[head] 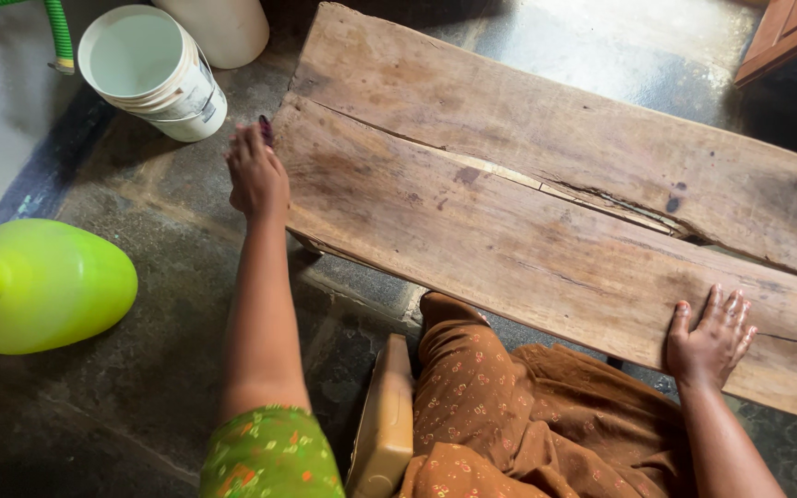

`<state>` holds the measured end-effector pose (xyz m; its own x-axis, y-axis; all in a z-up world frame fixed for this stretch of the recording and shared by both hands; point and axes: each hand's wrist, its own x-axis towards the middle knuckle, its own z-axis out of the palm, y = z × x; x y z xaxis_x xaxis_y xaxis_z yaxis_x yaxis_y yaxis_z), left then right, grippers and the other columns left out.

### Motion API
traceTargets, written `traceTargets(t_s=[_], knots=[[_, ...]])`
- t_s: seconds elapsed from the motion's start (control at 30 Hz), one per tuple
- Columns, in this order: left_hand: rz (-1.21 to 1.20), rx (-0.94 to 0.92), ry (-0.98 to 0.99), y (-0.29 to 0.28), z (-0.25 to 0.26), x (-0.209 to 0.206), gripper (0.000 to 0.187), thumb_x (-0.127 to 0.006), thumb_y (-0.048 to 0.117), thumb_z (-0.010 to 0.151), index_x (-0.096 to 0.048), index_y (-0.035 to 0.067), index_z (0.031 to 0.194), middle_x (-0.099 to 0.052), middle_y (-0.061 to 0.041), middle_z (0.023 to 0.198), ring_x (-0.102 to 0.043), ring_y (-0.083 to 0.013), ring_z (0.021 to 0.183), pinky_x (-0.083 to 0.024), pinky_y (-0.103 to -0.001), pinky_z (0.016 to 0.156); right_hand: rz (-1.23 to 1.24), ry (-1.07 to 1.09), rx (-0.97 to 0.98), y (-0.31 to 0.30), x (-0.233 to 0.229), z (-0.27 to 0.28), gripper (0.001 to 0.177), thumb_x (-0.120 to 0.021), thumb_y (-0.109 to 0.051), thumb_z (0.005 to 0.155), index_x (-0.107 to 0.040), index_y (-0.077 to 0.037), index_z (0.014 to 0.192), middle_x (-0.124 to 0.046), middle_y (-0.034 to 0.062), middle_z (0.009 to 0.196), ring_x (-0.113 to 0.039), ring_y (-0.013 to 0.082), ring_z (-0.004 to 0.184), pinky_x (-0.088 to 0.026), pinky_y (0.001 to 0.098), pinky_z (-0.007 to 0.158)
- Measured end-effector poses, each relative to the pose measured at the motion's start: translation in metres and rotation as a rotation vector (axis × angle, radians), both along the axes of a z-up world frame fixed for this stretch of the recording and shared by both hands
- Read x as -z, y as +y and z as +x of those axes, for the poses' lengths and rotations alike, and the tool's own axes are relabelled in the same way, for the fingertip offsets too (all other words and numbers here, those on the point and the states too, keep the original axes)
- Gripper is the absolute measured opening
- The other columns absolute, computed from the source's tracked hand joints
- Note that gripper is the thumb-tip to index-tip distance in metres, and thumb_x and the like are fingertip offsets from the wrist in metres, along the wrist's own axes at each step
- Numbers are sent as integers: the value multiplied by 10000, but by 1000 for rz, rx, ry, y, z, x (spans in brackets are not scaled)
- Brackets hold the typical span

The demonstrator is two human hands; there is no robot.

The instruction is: The person wipes a wooden bench with a cloth, repeatedly dipping the cloth into a small bucket of water and scrubbing the surface. The person works across the bench, occasionally adjusting the cloth and continuing to wipe the wood.

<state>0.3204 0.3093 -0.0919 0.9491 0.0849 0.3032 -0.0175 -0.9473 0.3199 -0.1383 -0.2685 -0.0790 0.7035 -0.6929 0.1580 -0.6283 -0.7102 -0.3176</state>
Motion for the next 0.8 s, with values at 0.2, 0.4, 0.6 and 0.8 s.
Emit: traceTargets(t_s=[0.2,0.4,0.6,0.8], knots=[[211,245,85,-70,-72,-22,522,-427,211,1072,-307,101,1569,-253,-71,1664,-249,-278,1528,-192,-449,1270,11,20,8,-1,1,1,715,-423,-503,1042,-327,-117,1635,-202,188,1728,-111,310,1610,-7,525,1275],[-576,442,344,-191,-123,-61,551,-241,316,1117,-210,57,1603,-123,-114,1692,-203,-278,1559,-190,-368,1261,14,29,16,-1,1,1,730,-406,-525,1033,-294,-137,1641,-187,184,1718,-100,300,1603,-2,519,1264],[198,1039,97,-268,-169,-57,461,-254,285,1098,-299,139,1533,-216,-42,1637,-187,-246,1553,-166,-450,1216,17,13,21,0,-1,1,737,-413,-540,1026,-308,-139,1636,-196,185,1716,-106,296,1605,2,518,1272],[105,594,76,-160,-94,-24,539,-237,199,1084,-306,147,1616,-337,-110,1660,-311,-344,1534,-203,-462,1284,23,18,19,1,-1,1,735,-408,-539,1031,-301,-140,1639,-192,183,1717,-101,301,1605,4,519,1272]])
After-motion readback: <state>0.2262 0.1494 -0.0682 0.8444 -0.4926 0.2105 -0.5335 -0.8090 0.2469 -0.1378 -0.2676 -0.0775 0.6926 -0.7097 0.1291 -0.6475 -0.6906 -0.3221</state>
